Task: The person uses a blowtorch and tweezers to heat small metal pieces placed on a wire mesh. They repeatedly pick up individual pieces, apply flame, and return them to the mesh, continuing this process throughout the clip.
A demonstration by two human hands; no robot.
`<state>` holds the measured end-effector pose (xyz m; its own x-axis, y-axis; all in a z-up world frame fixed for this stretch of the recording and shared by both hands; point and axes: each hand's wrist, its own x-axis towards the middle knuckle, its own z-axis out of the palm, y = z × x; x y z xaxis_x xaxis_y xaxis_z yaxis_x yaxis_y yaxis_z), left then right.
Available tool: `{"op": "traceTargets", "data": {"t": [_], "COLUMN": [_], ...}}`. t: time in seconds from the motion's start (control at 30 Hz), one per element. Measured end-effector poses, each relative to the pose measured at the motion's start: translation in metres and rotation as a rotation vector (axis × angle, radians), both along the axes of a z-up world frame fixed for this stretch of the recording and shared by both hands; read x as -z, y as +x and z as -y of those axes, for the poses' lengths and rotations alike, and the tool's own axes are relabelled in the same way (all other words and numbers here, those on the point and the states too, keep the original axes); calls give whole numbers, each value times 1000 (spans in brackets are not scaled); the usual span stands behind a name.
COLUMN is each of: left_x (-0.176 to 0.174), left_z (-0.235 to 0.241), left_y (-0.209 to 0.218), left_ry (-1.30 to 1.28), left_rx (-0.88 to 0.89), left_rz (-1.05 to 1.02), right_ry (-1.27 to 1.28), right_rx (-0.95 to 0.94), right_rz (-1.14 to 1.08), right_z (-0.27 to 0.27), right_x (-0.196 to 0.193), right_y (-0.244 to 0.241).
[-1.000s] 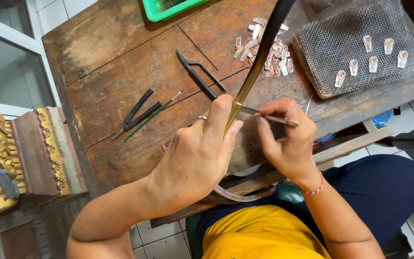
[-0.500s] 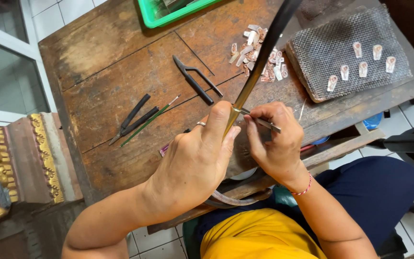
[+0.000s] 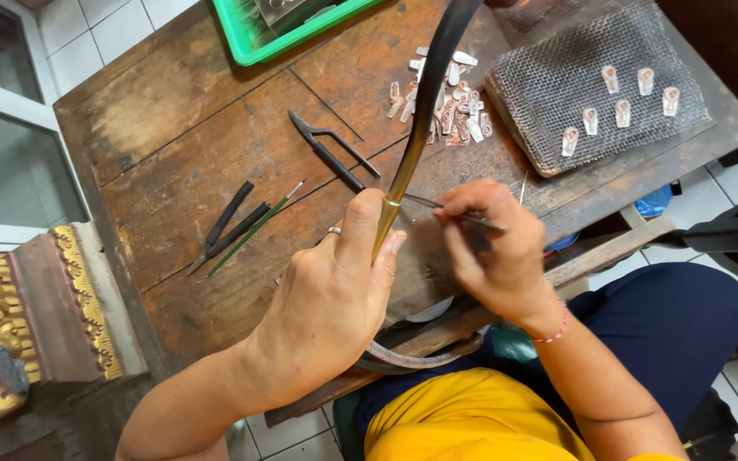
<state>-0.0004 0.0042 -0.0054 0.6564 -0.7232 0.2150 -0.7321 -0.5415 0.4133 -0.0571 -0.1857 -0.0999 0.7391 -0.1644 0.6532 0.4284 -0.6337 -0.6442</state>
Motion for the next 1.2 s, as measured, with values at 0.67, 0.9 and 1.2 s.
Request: {"op": "traceTargets", "data": {"t": [0.67, 0.9, 1.2], "left_x": [12, 13, 23], "left_z": [4, -2, 2], "left_y": [0, -6, -6], "left_ry": [101, 141, 224], "left_rx": [38, 60, 139], "left_rz": [-76, -110, -56], "right_ry": [31, -79, 315], "right_rx": [-156, 13, 332], "right_rz": [-221, 9, 291], "right_z": [195, 194, 136], "right_x": [-47, -23, 18], "right_y": [5, -35, -39]}}
